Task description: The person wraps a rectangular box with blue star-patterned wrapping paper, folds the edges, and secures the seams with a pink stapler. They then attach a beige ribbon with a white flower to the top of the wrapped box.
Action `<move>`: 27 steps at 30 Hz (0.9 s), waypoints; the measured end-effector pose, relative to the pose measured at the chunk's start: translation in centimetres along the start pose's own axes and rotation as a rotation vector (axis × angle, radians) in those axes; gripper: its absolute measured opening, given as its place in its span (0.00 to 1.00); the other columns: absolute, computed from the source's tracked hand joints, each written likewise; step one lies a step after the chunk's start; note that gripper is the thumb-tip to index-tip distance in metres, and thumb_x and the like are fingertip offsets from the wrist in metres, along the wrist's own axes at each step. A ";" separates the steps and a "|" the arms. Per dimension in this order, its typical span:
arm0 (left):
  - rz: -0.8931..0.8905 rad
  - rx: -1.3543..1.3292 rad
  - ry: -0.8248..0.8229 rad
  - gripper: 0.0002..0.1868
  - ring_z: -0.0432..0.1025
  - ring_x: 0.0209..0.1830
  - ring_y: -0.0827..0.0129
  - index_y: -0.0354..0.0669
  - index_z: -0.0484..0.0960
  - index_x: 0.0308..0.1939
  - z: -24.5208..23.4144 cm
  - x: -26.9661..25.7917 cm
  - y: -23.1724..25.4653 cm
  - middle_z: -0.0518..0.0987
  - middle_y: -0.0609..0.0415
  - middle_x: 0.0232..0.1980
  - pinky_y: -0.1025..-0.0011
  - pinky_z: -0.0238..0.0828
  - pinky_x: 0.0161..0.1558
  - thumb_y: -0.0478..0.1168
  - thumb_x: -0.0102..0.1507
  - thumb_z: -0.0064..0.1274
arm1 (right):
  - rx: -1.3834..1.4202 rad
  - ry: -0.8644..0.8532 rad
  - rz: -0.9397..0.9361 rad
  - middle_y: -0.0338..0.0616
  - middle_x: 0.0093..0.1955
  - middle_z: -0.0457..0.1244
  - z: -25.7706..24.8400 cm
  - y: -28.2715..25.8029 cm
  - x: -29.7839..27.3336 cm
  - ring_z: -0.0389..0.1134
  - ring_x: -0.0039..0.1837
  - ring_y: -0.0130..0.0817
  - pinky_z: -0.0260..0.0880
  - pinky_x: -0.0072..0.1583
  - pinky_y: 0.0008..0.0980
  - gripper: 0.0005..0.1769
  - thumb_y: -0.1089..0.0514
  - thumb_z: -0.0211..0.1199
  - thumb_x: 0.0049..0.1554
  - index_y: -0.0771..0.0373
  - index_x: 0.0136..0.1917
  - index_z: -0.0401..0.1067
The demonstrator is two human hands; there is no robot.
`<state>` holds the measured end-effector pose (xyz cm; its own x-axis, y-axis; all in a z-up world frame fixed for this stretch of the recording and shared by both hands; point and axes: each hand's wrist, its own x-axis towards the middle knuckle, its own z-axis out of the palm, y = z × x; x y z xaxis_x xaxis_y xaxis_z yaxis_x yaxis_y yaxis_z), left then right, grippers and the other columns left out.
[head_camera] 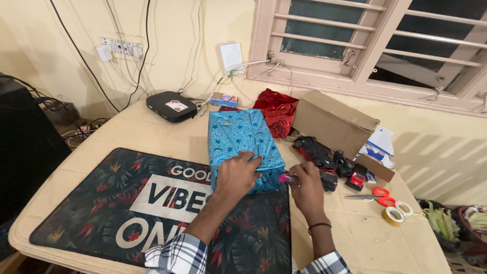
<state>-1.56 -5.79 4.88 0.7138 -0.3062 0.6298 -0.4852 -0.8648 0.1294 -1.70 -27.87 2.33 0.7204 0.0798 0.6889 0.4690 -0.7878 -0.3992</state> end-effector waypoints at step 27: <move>0.014 0.020 0.076 0.24 0.79 0.50 0.57 0.50 0.84 0.52 0.1 0.0 0.4 0.82 0.52 0.52 0.61 0.77 0.42 0.45 0.51 0.67 | 0.229 -0.070 -0.134 0.52 0.56 0.56 1.4 -2.4 -1.7 0.59 0.63 0.50 0.64 0.64 0.48 0.21 0.80 0.59 0.36 0.65 0.42 0.66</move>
<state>-1.71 -6.17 4.87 0.6662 -0.2882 0.6879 -0.4843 -0.8685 0.1051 -3.39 -25.28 1.26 0.6739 0.2228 0.7045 0.6605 -0.6089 -0.4393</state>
